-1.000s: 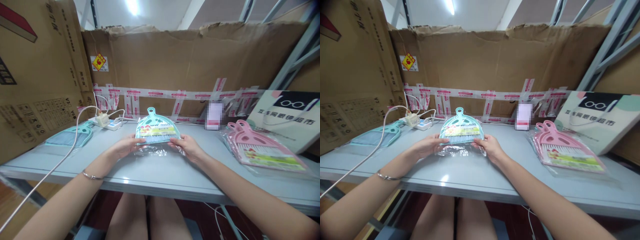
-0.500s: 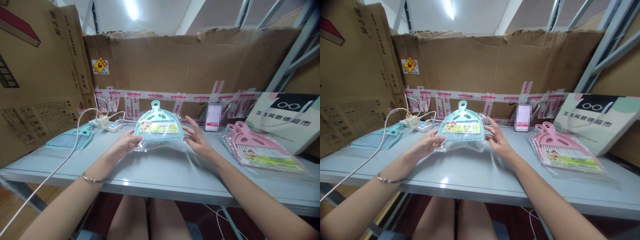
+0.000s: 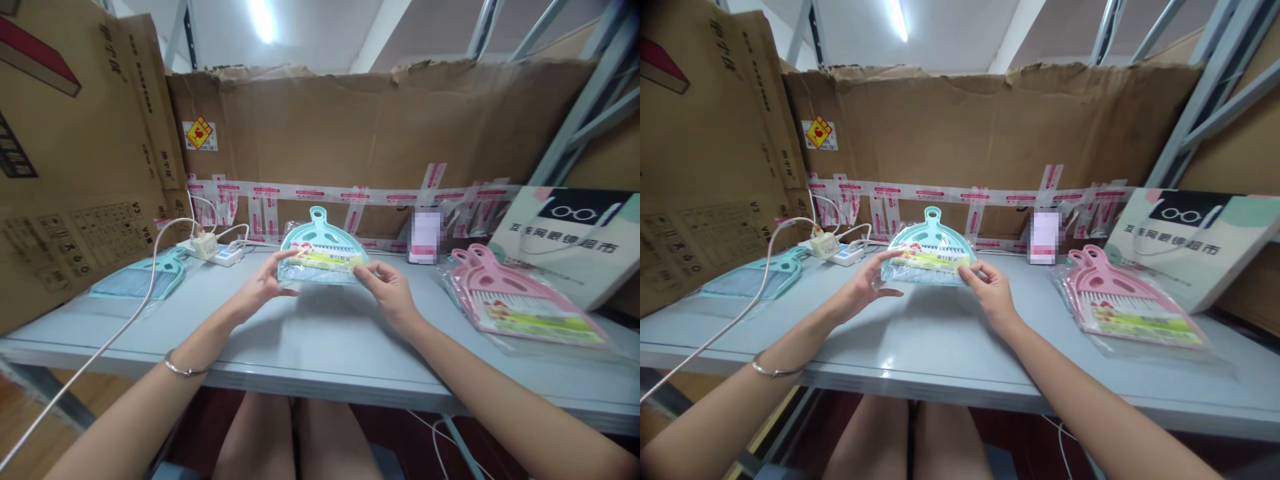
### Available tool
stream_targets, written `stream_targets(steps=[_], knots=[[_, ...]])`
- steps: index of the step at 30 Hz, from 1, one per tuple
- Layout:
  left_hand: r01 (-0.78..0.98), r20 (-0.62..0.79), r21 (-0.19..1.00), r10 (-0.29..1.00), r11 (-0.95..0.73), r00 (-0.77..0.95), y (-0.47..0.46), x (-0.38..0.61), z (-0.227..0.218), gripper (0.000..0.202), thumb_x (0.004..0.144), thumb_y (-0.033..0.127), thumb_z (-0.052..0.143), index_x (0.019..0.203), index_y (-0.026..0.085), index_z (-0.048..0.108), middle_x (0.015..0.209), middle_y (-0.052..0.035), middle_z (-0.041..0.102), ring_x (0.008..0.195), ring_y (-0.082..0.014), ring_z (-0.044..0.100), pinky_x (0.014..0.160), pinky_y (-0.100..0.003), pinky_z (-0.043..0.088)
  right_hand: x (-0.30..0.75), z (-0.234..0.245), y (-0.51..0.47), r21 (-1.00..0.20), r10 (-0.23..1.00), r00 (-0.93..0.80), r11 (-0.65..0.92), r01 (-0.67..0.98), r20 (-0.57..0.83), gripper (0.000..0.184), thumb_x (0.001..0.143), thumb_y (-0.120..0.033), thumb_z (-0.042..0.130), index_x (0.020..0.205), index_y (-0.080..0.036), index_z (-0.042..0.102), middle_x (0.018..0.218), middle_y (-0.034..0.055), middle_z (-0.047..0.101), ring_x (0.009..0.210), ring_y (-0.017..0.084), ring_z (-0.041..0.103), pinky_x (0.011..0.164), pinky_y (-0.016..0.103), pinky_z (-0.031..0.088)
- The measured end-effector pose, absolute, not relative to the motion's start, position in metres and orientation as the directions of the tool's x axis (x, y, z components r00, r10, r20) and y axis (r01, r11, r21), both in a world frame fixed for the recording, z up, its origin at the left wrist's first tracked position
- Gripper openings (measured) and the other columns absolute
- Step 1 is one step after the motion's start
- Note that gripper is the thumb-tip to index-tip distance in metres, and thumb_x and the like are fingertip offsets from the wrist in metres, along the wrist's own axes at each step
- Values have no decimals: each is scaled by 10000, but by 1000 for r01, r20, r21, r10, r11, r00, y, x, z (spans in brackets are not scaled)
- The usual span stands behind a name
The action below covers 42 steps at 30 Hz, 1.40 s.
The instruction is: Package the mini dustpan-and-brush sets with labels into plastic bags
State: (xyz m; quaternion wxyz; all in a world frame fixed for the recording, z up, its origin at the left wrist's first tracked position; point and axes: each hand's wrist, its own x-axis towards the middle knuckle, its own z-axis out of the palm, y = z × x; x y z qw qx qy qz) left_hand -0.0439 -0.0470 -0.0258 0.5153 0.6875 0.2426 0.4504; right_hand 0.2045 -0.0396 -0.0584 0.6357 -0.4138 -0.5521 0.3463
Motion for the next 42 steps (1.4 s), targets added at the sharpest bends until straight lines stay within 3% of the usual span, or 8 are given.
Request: stream_targets(steps=[3, 6, 9, 13, 17, 23, 32, 42], knots=[[15, 408, 892, 819, -452, 404, -47, -38, -28, 691, 495, 338, 848, 1115, 257, 554, 1323, -78, 455, 1203, -280, 430, 825, -312, 517, 201, -58, -42, -912, 893, 202, 411, 3, 403, 363, 619, -490, 726, 586, -193, 520, 639, -21, 549, 620, 119, 494, 626, 260, 411], [125, 419, 889, 892, -441, 170, -45, -30, -31, 322, 666, 393, 730, 861, 187, 578, 939, -42, 584, 918, -192, 552, 714, -290, 537, 195, -58, -44, -901, 880, 210, 433, 11, 426, 325, 624, -455, 730, 656, -203, 528, 728, -4, 575, 657, 126, 521, 643, 264, 439], [171, 415, 894, 909, -415, 37, -43, -25, -34, 291, 723, 434, 656, 719, 173, 529, 746, -9, 538, 730, -142, 540, 618, -264, 540, 190, -59, -44, -888, 879, 201, 454, -75, 432, 480, 596, -412, 756, 974, -268, 496, 910, 4, 586, 730, 140, 578, 688, 288, 488], [202, 403, 892, 914, -404, 46, -36, -26, -31, 381, 723, 383, 667, 1006, 200, 487, 867, -16, 602, 747, -135, 586, 647, -262, 536, 193, -61, -35, -904, 931, 125, 364, -224, 343, 863, 573, -339, 769, 1266, -359, 255, 1015, 3, 598, 887, 169, 616, 819, 354, 495], [272, 151, 944, 978, -185, 142, -6, -35, -19, 799, 623, 289, 768, 1280, 163, 331, 893, -63, 673, 762, -164, 633, 716, -296, 503, 202, -59, -14, -953, 980, -11, 190, -236, 198, 674, 490, -246, 773, 1105, -231, 497, 929, 27, 676, 904, 200, 632, 890, 371, 461], [270, 104, 934, 902, -234, 419, 39, -45, -26, 451, 581, 243, 768, 1004, 143, 648, 935, -82, 698, 839, -198, 630, 672, -261, 464, 207, -61, 14, -965, 988, -50, 130, -228, 145, 493, 414, -104, 734, 873, -206, 587, 783, -12, 711, 790, 185, 664, 843, 345, 475], [264, 82, 942, 907, -206, 413, 34, -42, -48, 453, 571, 294, 777, 979, 143, 653, 889, -64, 692, 613, -111, 531, 479, -194, 346, 211, -75, 18, -962, 982, -67, 156, -223, 175, 468, 433, -159, 766, 871, -213, 610, 767, -16, 729, 723, 183, 679, 800, 359, 506], [310, 48, 926, 884, -214, 466, 39, -43, -52, 503, 607, 372, 766, 1030, 138, 625, 920, -62, 671, 635, -114, 525, 522, -214, 353, 212, -78, 19, -959, 979, -96, 154, -237, 181, 462, 442, -140, 759, 881, -214, 632, 783, -8, 731, 752, 188, 680, 795, 354, 512]])
